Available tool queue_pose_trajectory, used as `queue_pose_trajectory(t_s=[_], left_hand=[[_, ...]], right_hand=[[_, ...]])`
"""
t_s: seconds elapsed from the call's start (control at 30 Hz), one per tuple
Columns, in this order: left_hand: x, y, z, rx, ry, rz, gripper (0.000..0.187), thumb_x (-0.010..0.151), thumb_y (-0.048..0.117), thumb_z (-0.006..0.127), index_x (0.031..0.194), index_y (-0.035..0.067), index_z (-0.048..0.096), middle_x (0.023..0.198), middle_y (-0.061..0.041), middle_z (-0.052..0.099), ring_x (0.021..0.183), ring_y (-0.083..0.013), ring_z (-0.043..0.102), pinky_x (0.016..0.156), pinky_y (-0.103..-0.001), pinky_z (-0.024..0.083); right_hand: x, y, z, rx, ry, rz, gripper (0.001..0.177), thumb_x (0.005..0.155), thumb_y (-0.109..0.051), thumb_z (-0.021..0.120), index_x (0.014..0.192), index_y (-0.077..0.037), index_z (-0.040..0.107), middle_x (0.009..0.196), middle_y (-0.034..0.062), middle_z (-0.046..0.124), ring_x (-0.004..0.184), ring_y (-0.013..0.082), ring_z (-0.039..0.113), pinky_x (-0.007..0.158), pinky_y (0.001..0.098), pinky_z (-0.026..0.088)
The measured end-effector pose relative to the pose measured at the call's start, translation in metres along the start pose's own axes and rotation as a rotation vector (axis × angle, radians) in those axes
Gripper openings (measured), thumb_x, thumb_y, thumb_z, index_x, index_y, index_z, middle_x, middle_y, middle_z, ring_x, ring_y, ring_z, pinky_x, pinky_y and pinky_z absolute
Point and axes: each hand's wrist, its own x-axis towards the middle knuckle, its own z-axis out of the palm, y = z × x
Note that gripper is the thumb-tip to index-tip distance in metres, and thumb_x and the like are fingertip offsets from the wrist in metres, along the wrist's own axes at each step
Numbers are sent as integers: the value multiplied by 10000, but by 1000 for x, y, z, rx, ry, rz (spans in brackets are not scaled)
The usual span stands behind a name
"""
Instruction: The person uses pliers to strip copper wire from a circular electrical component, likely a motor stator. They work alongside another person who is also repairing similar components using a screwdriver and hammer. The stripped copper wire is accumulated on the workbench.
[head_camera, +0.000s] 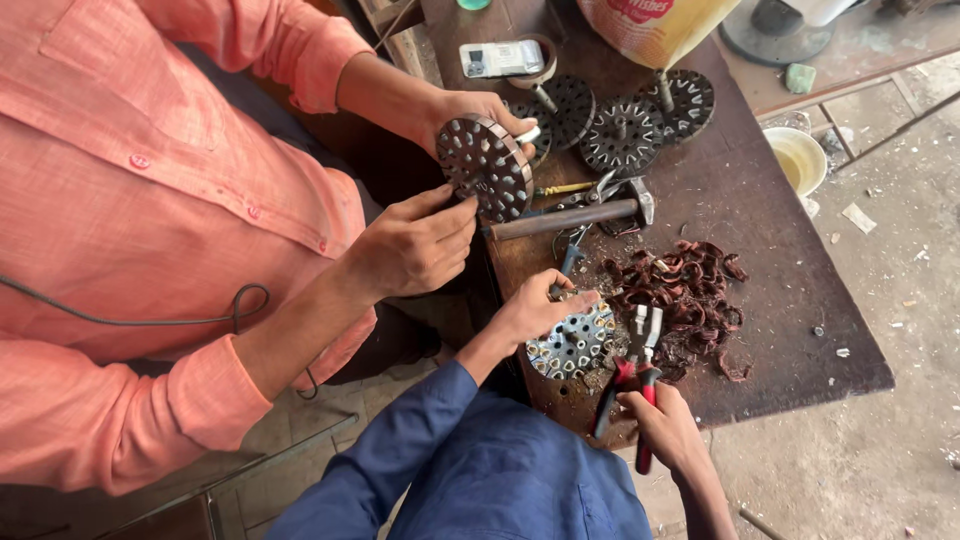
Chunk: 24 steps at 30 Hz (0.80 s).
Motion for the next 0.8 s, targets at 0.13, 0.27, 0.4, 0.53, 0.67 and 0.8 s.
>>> queue_pose_trajectory(t_s=[0.13, 0.27, 0.4, 0.53, 0.67, 0.8], left_hand=[[23, -10, -16, -17, -194, -55, 672, 761, 726, 704, 923, 74, 719, 827, -30, 713, 646, -81, 616, 541, -262, 496], [40, -25, -43, -12, -364, -103, 700, 846, 739, 673, 965, 50, 668, 916, -53, 637, 765, -99, 624, 592, -269, 477], [39, -33, -64, -149, -348, -60, 625, 843, 625, 724, 1181, 100, 705, 1149, 29, 691, 1074, -29, 599, 896, -207, 480], [26, -27, -68, -249, -496, -86, 536, 893, 438, 754, 1248, 42, 682, 1074, -6, 662, 1004, -79, 583, 852, -257, 479], [16, -17, -65, -142, -519, 2, 503, 854, 270, 796, 1291, 60, 662, 1027, -20, 666, 919, -87, 597, 764, -257, 485], [17, -12, -63, -202, -552, 60, 441, 901, 275, 757, 1260, 33, 674, 1041, 3, 698, 901, -62, 613, 736, -234, 491]], right_hand=[[-12, -10, 3, 9, 72, -131, 350, 855, -181, 616, 1115, 36, 708, 825, 126, 757, 695, 197, 690, 655, 334, 554], [-32, -30, 4, -46, 95, -222, 377, 827, -197, 643, 1135, -11, 756, 688, 83, 592, 638, 179, 574, 613, 347, 484], [-45, -46, 8, -75, 14, -271, 530, 777, -193, 610, 1294, -119, 702, 667, 25, 545, 606, 170, 495, 594, 350, 434], [-42, -52, 16, -280, -6, -180, 364, 851, -268, 659, 1127, -30, 661, 656, 70, 536, 624, 195, 528, 620, 378, 466], [-36, -45, 21, -291, 8, -159, 377, 837, -271, 650, 1119, -24, 698, 660, 99, 552, 638, 199, 542, 640, 378, 482], [-32, -39, 21, -234, 19, -174, 381, 818, -254, 642, 1113, -18, 699, 692, 82, 650, 648, 178, 596, 636, 358, 503]])
